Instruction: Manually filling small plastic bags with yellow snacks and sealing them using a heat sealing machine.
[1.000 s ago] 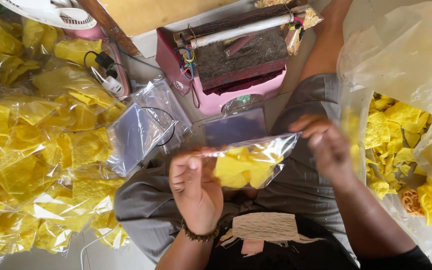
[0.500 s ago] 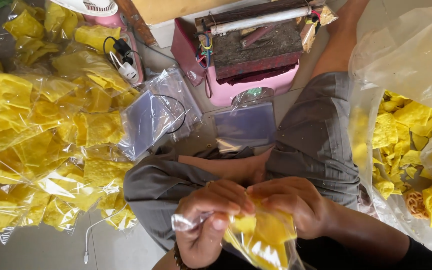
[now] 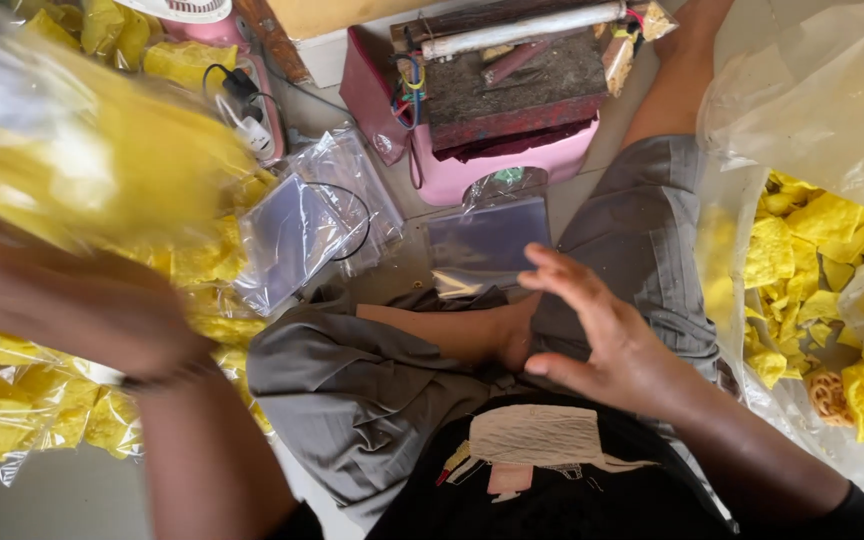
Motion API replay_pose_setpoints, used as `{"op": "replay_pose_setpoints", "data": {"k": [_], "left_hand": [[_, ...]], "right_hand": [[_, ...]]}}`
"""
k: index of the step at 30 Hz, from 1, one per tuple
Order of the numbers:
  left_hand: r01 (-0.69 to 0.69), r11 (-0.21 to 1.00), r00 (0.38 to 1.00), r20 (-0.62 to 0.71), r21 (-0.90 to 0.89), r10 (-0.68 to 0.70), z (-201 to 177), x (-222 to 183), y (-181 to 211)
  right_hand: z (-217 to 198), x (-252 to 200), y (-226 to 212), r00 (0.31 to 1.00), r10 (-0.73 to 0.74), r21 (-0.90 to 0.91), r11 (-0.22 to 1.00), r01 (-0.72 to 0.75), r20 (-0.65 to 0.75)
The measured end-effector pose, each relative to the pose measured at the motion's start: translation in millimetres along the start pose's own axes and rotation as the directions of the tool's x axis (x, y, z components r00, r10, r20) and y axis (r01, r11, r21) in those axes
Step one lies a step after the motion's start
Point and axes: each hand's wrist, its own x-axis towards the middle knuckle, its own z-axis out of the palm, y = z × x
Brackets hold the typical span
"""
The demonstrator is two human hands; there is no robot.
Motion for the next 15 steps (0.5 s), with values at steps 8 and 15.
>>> {"op": "replay_pose_setpoints", "data": {"k": [8,15], "left_hand": [[-0.36,0.414,0.932,-0.336,-0.836,0.132,5,48,43],[-0.143,0.973,0.367,0.903,-0.183,0.224,81,-105,31]], "right_hand": [[-37,-144,112,0.866,0.266,-0.351,0.833,-0.427,-0.423],[5,-318,148,-0.068,0.996,-0.288,-0.051,-0.956,0.051]]}}
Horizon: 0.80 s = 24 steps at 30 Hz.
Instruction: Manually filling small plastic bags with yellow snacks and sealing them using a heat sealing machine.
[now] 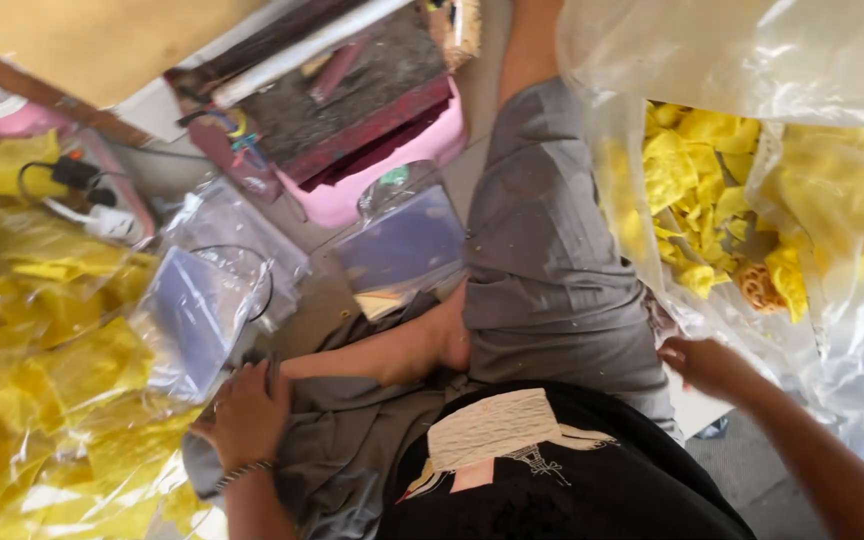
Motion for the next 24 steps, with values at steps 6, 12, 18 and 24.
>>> {"op": "replay_pose_setpoints", "data": {"k": [6,12,18,24], "left_hand": [[-0.207,0.904,0.972,0.186,0.375,0.145,20,-16,44],[-0.394,0.887,0.873,0.4,0.242,0.279,67,16,118],[-0.48,0.848,0.871,0.233,0.223,0.432,126,77,158],[-0.344,0.899,0.937,0.16,0.272,0.311,143,107,145]], "right_hand": [[70,21,24,0.999,-0.001,-0.135,0.991,-0.005,-0.047],[48,47,2,0.995,0.039,0.304,0.953,-0.009,-0.092],[93,119,62,0.982,-0.186,0.987,-0.157,-0.045,0.016],[33,6,26,0.999,0.009,0.356,0.934,-0.023,0.041]]}}
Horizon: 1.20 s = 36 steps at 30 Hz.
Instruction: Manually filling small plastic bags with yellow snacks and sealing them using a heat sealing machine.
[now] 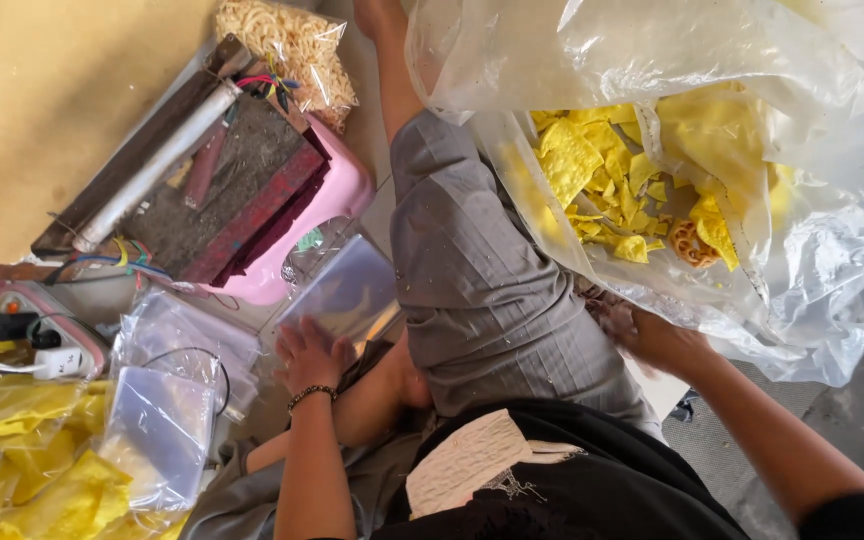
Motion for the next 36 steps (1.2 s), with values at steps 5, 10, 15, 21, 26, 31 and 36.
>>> {"op": "replay_pose_setpoints", "data": {"k": [5,10,15,21,26,31,36], "left_hand": [[0.092,0.996,0.993,0.074,0.004,-0.092,42,23,-20],[-0.02,0.99,0.902,-0.43,-0.137,-0.042,53,20,-30],[-0.207,0.817,0.704,-0.662,-0.539,-0.258,20,-21,-27],[0.025,0.013,0.944,0.019,-1.0,-0.329,-56,-111,-28],[-0.072,-0.228,0.942,0.009,-0.971,-0.336,-72,-162,-27],[-0.366,-0.153,0.887,-0.294,-0.918,-0.357,-67,-178,-27],[-0.501,0.163,0.819,-0.526,-0.85,-0.226,-83,-193,-10]], "right_hand": [[-61,-37,-38,0.967,-0.249,-0.111,0.964,0.243,-0.05],[-121,121,-48,0.595,-0.513,-0.251,0.847,0.469,-0.618],[-155,224,-81,0.728,-0.34,-0.197,0.94,0.277,-0.596],[-157,163,-141,0.809,-0.271,-0.098,0.961,0.259,-0.522],[-167,134,-116,0.689,-0.372,-0.165,0.923,0.348,-0.623],[-170,68,-103,0.286,-0.616,-0.553,0.786,0.276,-0.734],[-136,-30,-165,0.323,-0.508,0.054,0.474,0.879,-0.799]]}}
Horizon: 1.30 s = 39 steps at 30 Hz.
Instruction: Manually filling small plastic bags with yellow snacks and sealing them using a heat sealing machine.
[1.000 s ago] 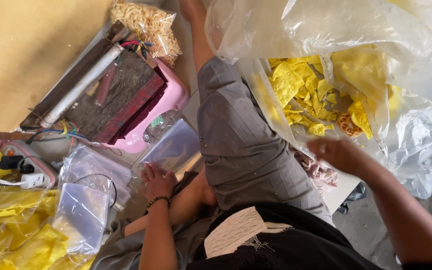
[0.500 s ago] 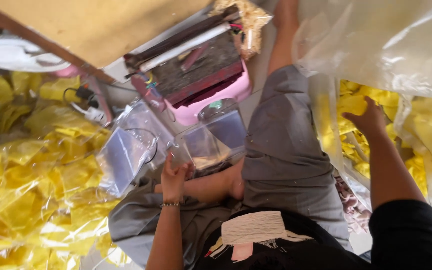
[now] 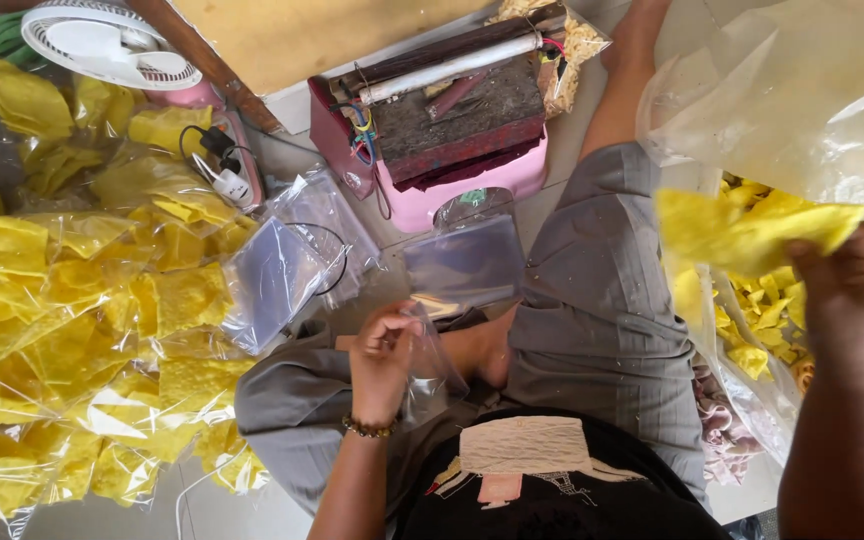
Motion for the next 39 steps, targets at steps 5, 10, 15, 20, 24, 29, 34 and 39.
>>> {"op": "replay_pose_setpoints", "data": {"k": [5,10,15,20,24,29,34,39], "left_hand": [[-0.385,0.921,0.906,0.169,-0.052,0.388,14,-16,59],[-0.468,0.858,0.821,0.256,-0.212,0.511,17,-32,67],[-0.412,0.903,0.815,0.394,-0.12,0.424,19,-33,65],[-0.288,0.941,0.911,0.355,0.176,0.212,18,-29,64],[-0.273,0.959,0.93,0.277,0.077,0.242,23,-31,74],[-0.269,0.961,0.945,0.21,0.058,0.251,31,-31,76],[-0.333,0.939,0.926,0.215,0.081,0.31,40,-35,90],[-0.3,0.954,0.904,0.315,-0.019,0.29,52,-42,104]], "right_hand": [[61,-32,-93,0.908,-0.047,0.296,0.951,-0.086,0.416],[102,-53,-131,0.797,-0.305,0.601,0.794,-0.09,0.522],[128,-70,-147,0.721,-0.47,0.823,0.512,-0.248,0.51],[127,-69,-146,0.752,-0.497,0.812,0.577,-0.087,0.434],[123,-60,-154,0.631,-0.588,0.654,0.739,0.164,0.506],[110,-53,-193,0.472,-0.668,0.346,0.722,0.599,0.575],[117,-56,-201,0.417,-0.686,0.267,0.659,0.703,0.597],[134,-67,-180,0.421,-0.66,0.224,0.665,0.713,0.622]]}}
